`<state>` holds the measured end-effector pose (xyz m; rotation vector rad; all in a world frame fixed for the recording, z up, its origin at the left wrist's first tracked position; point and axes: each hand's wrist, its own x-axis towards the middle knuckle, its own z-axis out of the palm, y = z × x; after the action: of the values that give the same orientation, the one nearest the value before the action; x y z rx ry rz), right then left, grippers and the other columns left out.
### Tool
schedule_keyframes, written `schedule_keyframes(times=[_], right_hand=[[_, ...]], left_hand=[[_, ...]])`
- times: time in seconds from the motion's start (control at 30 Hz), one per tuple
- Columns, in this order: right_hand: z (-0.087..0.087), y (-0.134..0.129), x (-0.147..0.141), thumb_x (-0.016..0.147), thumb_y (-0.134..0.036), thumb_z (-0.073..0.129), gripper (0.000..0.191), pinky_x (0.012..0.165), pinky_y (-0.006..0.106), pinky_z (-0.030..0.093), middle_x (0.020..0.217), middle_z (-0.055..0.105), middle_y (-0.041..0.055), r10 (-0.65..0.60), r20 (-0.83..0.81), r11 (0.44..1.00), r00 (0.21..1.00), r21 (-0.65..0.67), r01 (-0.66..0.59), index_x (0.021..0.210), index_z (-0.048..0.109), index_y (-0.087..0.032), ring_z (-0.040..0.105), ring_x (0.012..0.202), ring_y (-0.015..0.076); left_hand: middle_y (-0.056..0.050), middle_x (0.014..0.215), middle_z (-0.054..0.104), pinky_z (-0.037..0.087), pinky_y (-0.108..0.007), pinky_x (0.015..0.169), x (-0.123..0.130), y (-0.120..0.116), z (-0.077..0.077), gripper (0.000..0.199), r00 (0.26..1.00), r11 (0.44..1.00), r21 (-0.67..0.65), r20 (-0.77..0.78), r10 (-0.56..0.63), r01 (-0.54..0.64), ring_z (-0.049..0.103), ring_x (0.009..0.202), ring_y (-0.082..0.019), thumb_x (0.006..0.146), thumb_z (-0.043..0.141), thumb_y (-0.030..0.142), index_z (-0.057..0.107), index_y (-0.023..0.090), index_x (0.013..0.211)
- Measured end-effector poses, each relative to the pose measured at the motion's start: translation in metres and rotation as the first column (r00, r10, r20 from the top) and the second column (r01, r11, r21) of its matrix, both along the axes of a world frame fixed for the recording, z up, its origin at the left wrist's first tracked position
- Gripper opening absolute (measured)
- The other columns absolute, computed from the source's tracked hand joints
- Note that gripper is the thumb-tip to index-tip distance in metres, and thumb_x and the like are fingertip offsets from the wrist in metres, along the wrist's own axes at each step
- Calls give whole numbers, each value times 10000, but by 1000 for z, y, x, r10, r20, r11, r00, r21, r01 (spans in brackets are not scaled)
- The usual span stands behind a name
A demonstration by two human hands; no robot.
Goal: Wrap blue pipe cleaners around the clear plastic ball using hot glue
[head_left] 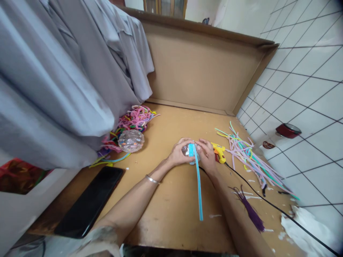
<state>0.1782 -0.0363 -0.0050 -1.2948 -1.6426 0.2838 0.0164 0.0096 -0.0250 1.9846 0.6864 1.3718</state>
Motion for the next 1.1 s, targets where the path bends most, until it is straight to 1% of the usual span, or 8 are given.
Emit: schedule_keyframes(times=[0.27, 0.43, 0.67, 0.8, 0.93, 1.1], right_hand=[[-1, 3, 2, 871, -486, 538, 336, 1047, 498, 390, 1164, 609, 92, 5, -31, 1000, 1000, -5, -5, 1048, 717, -265, 533, 1169, 266], [2, 3, 4, 856, -479, 574, 302, 1041, 481, 401, 1161, 604, 84, 8, -59, 1000, 998, -3, -8, 1013, 729, -273, 531, 1179, 253], [6, 1, 0, 844, -419, 595, 227, 1024, 472, 411, 1138, 607, 81, 4, -83, 1000, 997, 14, -2, 936, 719, -252, 542, 1161, 251], [8, -2, -6, 861, -384, 551, 212, 1016, 485, 401, 1081, 632, 79, -23, -35, 997, 999, 70, 26, 940, 683, -238, 554, 1116, 251], [11, -6, -8, 858, -366, 545, 218, 986, 462, 426, 1085, 633, 72, -33, 27, 992, 999, 119, 29, 1000, 665, -253, 561, 1094, 245], [17, -9, -7, 850, -309, 552, 232, 988, 471, 411, 1120, 619, 72, -28, 139, 985, 990, 173, 3, 1035, 687, -270, 549, 1115, 258]], left_hand=[[-112, 1165, 588, 464, -446, 1008, -3, 0, 1, 581, 1000, 1000, -9, -2, -19, 19, 584, 1131, -258, 561, 822, 220, 628, 188, 1108], [-104, 1168, 597, 464, -456, 1003, -2, 1, 0, 582, 1000, 1000, 7, -6, -4, 4, 583, 1137, -264, 554, 827, 228, 633, 203, 1102], [-105, 1153, 602, 475, -447, 999, -2, 1, 2, 570, 1000, 1000, 13, -11, -10, 10, 587, 1129, -260, 562, 824, 233, 634, 192, 1098], [-111, 1142, 599, 481, -435, 995, -2, 0, 4, 550, 1000, 1000, 1, -8, -15, 15, 590, 1119, -253, 586, 816, 254, 633, 177, 1099], [-104, 1159, 594, 478, -441, 1001, -2, 1, 3, 570, 1000, 1000, -26, -10, 2, -3, 592, 1118, -253, 587, 819, 270, 628, 187, 1117], [-113, 1178, 592, 457, -456, 1028, -1, 4, 2, 623, 999, 999, -39, -32, -13, 11, 577, 1148, -270, 594, 837, 379, 627, 182, 1146]])
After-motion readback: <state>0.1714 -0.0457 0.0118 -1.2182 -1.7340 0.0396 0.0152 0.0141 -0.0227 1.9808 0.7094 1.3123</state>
